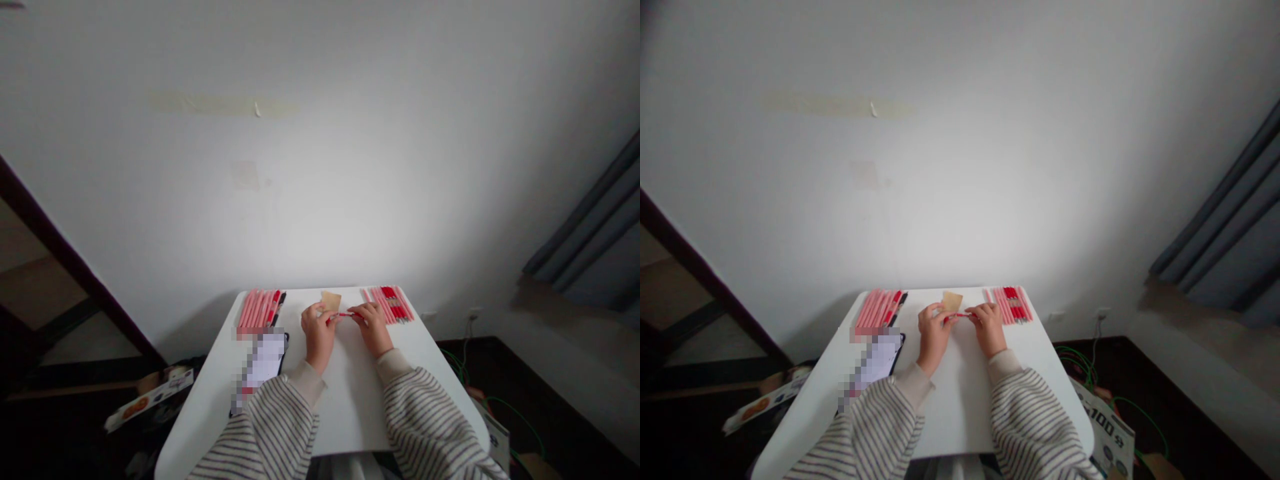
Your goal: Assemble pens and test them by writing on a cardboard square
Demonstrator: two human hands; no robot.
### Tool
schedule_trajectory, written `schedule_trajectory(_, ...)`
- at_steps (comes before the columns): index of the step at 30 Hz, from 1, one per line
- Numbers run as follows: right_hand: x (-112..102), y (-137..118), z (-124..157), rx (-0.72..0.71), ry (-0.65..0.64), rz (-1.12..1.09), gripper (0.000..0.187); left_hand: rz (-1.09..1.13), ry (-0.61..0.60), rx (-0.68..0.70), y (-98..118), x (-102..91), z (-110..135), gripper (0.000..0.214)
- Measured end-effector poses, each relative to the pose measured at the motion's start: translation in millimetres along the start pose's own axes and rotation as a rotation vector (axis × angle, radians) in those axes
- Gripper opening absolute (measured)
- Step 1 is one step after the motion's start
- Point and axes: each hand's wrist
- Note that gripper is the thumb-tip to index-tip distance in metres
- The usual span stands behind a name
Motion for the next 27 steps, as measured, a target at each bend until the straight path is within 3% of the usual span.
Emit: schedule_trajectory(27, 1.0, 5.6, -0.3, 0.096, 0.175, -0.121, 0.025, -0.117, -0.017, -0.054, -1.9, -3.0, 0.7, 0.010)
Point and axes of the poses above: each hand's wrist, its own z-axis away from the middle knuckle, its own x-axis out of the palm, y = z × x, and after that the axes turned 2 degrees about -y, right-handed
